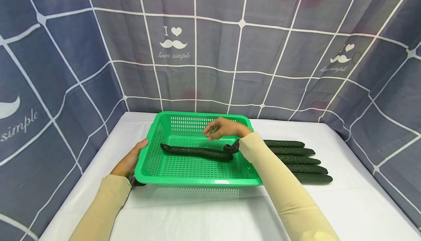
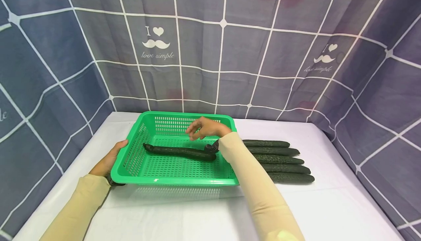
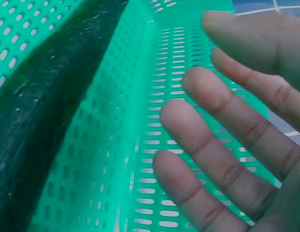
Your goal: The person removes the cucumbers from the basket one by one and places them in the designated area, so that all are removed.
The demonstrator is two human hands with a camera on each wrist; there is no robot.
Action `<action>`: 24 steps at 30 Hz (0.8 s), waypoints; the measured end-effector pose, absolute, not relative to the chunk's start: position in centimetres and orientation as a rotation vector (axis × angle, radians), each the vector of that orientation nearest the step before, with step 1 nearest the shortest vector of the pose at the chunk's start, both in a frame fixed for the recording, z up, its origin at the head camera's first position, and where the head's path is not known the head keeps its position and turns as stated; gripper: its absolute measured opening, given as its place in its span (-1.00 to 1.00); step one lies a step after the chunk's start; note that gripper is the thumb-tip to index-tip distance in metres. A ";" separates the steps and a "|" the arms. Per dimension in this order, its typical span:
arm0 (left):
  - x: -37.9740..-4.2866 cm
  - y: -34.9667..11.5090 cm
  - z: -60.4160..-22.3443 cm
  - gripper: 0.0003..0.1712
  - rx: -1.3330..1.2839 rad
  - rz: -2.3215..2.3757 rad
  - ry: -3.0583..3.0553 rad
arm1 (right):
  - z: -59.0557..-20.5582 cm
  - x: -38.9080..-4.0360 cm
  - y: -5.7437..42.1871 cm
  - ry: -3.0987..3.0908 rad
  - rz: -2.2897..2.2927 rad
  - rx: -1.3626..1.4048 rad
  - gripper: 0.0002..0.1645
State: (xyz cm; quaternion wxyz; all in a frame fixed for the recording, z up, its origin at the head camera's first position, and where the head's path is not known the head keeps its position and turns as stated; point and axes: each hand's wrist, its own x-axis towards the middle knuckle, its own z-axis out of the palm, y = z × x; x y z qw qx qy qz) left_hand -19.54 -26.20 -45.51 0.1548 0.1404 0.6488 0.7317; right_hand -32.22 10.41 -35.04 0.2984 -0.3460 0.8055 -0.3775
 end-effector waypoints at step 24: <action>-19.5 -26.2 -45.4 0.11 0.380 2.057 1.912 | -38.6 -31.6 9.1 2.269 -0.777 -0.974 -0.56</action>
